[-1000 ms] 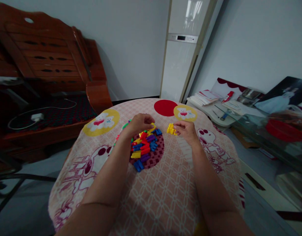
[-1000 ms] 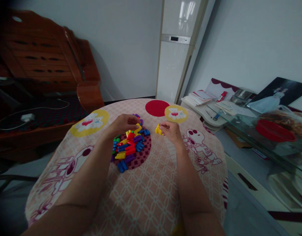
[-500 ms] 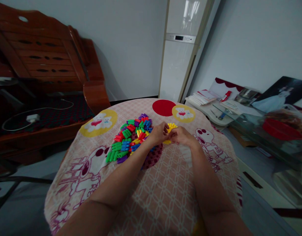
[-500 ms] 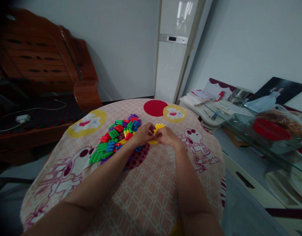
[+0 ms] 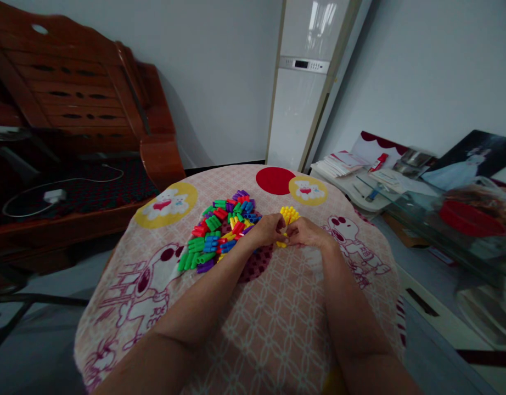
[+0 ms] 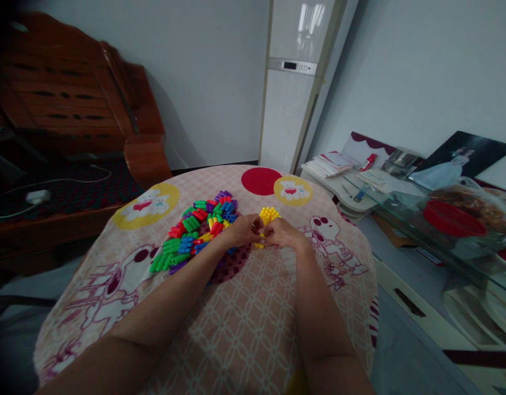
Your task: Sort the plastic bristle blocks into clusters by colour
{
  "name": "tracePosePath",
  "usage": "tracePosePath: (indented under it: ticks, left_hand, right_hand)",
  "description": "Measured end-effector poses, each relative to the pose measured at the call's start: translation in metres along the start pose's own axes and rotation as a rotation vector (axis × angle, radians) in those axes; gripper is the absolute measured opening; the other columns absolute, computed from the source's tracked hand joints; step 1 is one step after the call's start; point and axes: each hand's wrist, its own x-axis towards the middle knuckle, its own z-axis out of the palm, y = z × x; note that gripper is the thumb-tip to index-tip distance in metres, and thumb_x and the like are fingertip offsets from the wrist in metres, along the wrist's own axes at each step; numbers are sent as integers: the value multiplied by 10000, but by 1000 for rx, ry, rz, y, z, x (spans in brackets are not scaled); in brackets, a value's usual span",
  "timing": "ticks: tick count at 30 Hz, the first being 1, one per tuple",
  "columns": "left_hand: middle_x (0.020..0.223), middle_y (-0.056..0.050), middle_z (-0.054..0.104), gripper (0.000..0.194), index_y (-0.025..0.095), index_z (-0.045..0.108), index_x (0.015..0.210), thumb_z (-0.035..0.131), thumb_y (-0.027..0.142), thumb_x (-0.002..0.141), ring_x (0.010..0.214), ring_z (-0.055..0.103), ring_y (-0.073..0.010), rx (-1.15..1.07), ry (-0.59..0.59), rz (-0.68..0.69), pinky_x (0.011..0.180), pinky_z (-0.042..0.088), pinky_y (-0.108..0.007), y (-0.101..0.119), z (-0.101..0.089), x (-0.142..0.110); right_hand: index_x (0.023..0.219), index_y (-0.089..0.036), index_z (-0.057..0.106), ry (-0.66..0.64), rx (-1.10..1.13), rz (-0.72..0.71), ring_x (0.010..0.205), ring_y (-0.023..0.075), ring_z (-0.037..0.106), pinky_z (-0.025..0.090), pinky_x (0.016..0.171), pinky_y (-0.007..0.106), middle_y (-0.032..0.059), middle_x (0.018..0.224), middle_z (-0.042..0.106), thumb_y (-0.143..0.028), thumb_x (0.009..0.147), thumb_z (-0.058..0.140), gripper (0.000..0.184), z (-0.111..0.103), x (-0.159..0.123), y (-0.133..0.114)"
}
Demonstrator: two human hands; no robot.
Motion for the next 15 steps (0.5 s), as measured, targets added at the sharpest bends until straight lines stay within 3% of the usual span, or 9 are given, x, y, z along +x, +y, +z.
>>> tracePosePath:
  ticks: [7, 15]
  left_hand:
    - [819, -44, 706, 207, 159, 640, 846, 726, 283, 705, 749, 682, -179, 10, 138, -9, 640, 520, -259, -9, -38, -2]
    - [878, -63, 737, 186, 159, 671, 890, 686, 265, 738, 762, 695, -180, -4, 159, -37, 633, 539, -257, -14, -53, -6]
  right_hand:
    - [780, -141, 751, 163, 74, 8, 488, 97, 561, 436, 461, 181, -15, 559, 638, -240, 665, 725, 154, -29, -14, 32]
    - [837, -150, 741, 378, 65, 42, 504, 87, 532, 398, 464, 186, -17, 647, 659, -236, 692, 688, 177, -19, -7, 41]
